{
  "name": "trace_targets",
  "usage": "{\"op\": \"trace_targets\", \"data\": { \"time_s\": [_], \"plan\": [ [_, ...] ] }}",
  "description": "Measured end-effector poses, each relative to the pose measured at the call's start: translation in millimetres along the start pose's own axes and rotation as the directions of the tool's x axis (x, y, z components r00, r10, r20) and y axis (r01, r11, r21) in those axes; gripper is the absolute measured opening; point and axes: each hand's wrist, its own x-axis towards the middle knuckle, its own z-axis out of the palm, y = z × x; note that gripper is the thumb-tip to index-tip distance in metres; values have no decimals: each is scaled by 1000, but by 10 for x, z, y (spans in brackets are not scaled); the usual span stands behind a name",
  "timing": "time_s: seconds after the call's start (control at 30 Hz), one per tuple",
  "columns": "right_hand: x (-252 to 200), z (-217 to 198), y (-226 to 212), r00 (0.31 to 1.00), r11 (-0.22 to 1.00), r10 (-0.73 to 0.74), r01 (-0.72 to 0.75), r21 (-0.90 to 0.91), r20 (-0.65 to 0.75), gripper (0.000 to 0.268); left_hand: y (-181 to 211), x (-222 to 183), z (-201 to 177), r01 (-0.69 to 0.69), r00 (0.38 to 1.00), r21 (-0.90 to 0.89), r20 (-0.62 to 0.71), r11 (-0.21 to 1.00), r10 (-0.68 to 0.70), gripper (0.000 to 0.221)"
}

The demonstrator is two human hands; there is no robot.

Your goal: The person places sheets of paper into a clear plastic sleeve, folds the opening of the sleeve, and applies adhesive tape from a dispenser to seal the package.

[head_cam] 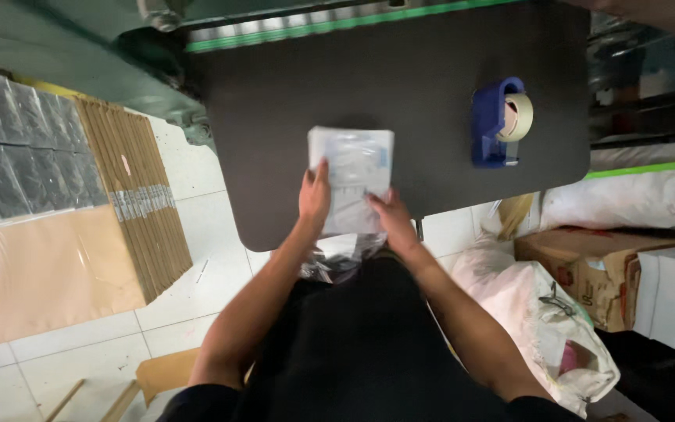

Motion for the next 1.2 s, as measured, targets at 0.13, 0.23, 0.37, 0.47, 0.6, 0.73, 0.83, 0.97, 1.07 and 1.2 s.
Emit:
{"op": "trace_targets", "data": {
  "time_s": [0.13, 0.23, 0.37, 0.47, 0.6, 0.73, 0.83, 0.97, 1.07, 1.2],
  "plan": [
    [139, 72, 743, 994, 921, 50, -83, 381, 96, 89, 502, 715, 458, -247, 968, 534, 104, 808, 227, 87],
    [116, -24, 968, 932, 870, 155, -286, 401, 328, 62, 217, 1164, 1078, -694, 372, 718, 416, -49, 830, 35],
    [340, -677, 554, 810, 985, -136, 170, -7, 571, 38, 405, 889, 1278, -663, 188, 747, 103, 49, 977, 56],
    [748, -960, 192, 880, 843, -383, 458, -283, 281, 36, 608, -327, 678, -737, 449, 447, -237, 507, 862, 42],
    [1769, -1033, 168, 899, 547, -278, 438, -714, 339, 65, -598, -524, 477, -357, 850, -279, -493, 891, 186, 63],
    [1355, -967, 65, 843, 512, -264, 535, -672, 470, 67, -206, -732, 453, -68, 973, -788, -188, 612, -134, 98],
    [865, -929, 78, 853, 726, -69, 398, -561, 517, 87, 36, -648, 298, -113, 972, -661, -229, 742, -56, 99],
    [1215, -1049, 662, 933, 860, -35, 211, -465, 357, 69, 443, -804, -95, -62, 995, -183, -93, 981, 46, 83],
    [1940, -975, 573, 974, 886, -205, 226, -405, 96, 62, 837, -467, -252, -101, 983, -66, -160, 993, 89, 86],
    [2630, -789, -34, 918, 712, -390, 350, -608, 73, 40, 904, 1110, -228, -266, 908, 495, -159, 827, 387, 74]
  ]
}}
